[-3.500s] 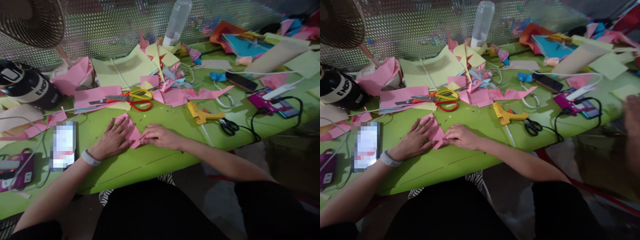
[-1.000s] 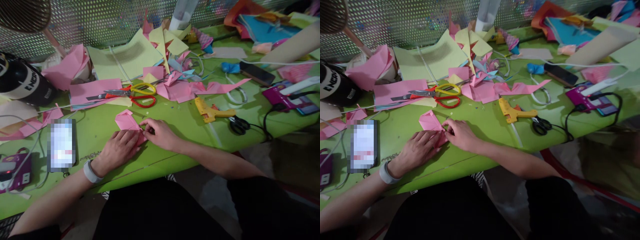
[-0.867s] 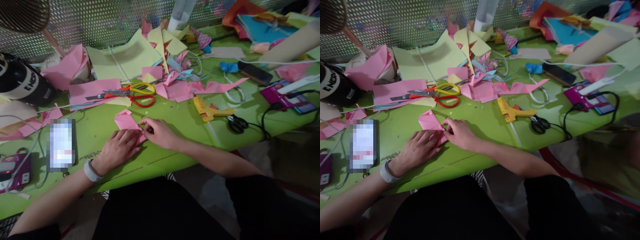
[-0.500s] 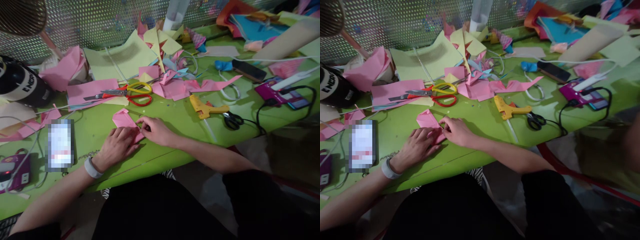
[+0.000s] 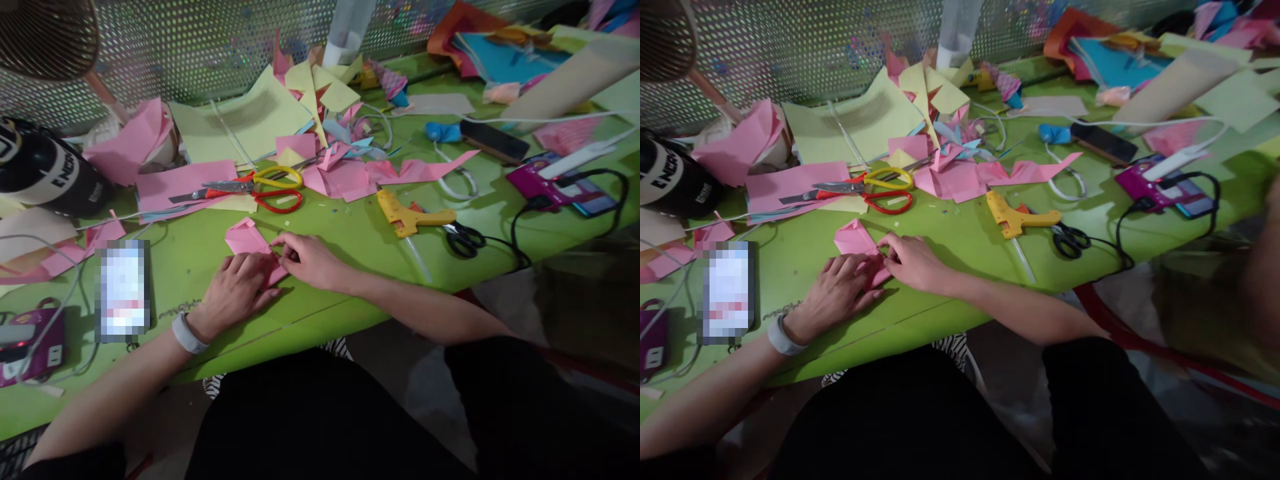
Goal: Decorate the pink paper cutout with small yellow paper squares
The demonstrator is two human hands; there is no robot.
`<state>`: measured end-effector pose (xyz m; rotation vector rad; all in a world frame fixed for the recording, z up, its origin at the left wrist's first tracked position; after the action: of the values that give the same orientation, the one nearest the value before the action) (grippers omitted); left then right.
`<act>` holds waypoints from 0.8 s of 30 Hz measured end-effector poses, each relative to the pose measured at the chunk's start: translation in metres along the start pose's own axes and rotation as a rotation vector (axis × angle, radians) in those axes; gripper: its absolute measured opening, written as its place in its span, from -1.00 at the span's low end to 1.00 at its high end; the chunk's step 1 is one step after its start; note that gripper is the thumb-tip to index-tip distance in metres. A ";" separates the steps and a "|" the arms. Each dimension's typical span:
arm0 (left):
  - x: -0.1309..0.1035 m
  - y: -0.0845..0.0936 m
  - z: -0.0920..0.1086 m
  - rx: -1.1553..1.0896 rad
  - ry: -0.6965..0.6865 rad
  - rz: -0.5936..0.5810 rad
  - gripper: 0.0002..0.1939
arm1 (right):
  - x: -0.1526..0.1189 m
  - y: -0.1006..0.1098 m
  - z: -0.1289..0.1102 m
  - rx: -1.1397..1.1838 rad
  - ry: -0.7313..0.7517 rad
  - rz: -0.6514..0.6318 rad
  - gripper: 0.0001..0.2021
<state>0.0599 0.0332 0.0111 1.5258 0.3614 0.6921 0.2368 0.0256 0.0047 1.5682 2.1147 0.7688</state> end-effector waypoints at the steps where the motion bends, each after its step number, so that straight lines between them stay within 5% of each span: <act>1: 0.000 0.000 0.000 -0.002 0.003 -0.001 -0.47 | 0.000 0.000 0.000 0.001 0.000 -0.003 -0.71; 13: 0.005 0.001 -0.002 -0.029 -0.026 -0.023 -0.37 | -0.003 0.014 0.005 0.226 -0.069 -0.006 -0.75; 24: 0.003 0.000 -0.002 -0.007 -0.132 0.066 -0.39 | -0.014 0.018 0.004 0.671 -0.392 -0.148 -0.59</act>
<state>0.0612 0.0371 0.0112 1.5738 0.2096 0.6398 0.2566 0.0171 0.0130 1.6530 2.2517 -0.3271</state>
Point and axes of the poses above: each hand's wrist, its own x-axis towards the middle knuckle, its own y-axis out of the back of the hand, z = x × y, the point moved 3 cm from there along x, towards the middle knuckle, and after that the axes turned 10 degrees about y, right-handed, at the moved point
